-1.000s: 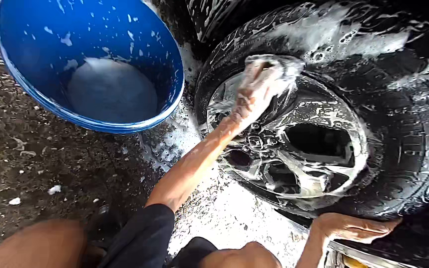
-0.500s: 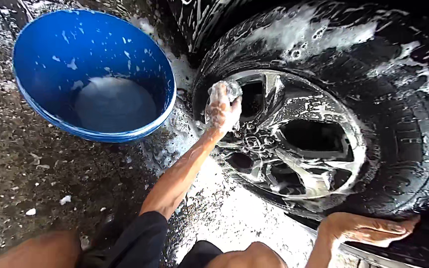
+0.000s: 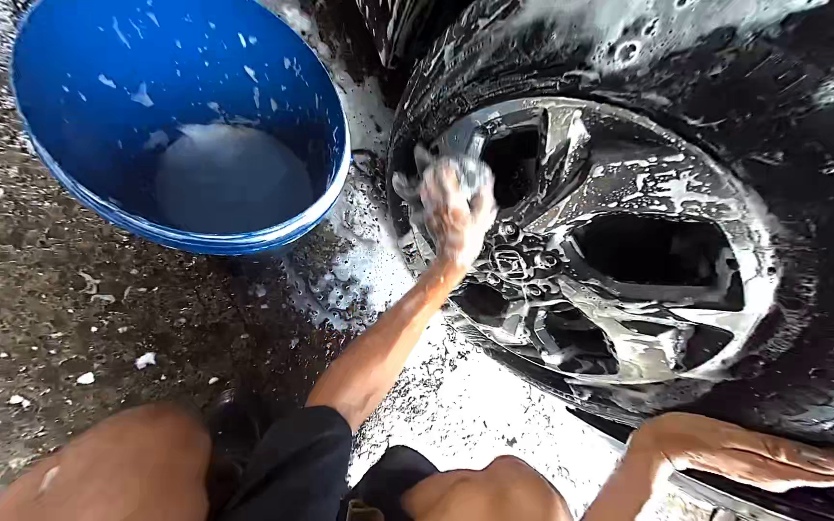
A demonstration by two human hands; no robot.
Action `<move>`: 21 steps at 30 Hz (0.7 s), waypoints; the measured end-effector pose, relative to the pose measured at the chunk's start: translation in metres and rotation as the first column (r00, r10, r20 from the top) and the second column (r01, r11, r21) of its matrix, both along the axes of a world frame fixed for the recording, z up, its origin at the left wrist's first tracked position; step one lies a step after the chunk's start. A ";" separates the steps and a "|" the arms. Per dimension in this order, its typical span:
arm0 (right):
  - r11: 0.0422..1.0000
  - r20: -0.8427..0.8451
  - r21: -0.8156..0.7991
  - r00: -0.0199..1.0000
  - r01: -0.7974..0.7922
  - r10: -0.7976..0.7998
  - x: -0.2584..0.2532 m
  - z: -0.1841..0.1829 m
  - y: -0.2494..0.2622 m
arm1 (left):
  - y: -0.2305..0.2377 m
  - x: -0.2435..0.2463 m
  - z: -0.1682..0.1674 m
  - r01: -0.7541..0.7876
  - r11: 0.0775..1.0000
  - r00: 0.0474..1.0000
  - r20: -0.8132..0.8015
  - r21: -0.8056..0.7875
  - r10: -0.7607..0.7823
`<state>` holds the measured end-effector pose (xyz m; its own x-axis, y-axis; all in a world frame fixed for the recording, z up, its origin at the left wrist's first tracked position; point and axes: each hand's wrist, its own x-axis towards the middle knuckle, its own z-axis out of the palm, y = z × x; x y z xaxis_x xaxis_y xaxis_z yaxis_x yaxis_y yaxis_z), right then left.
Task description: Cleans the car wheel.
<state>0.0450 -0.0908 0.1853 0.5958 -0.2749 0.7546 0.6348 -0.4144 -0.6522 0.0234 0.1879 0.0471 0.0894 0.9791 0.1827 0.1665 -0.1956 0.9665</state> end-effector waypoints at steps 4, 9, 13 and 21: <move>0.998 -0.012 -0.050 1.000 0.026 -0.027 -0.005 0.000 0.001 | -0.070 -0.012 -0.018 0.198 0.975 0.979 0.074 -0.104 -0.191; 0.997 0.071 0.012 0.994 -0.079 0.078 0.014 -0.010 -0.020 | -0.104 -0.012 0.025 0.224 0.975 0.950 0.226 -0.001 -0.218; 0.992 0.048 0.041 0.992 -0.121 0.119 0.010 -0.007 -0.020 | -0.128 -0.012 0.001 0.353 0.852 0.861 0.222 0.386 -0.457; 0.957 -0.022 0.191 0.974 -0.219 0.228 0.003 -0.002 -0.013 | -0.181 -0.010 -0.018 0.489 0.872 0.860 0.149 0.029 -0.487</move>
<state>0.0477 -0.1034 0.1828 0.6892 -0.2641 0.6747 0.6666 -0.1339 -0.7333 0.0137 0.0069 0.0293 0.5292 0.8189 0.2221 -0.0913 -0.2053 0.9744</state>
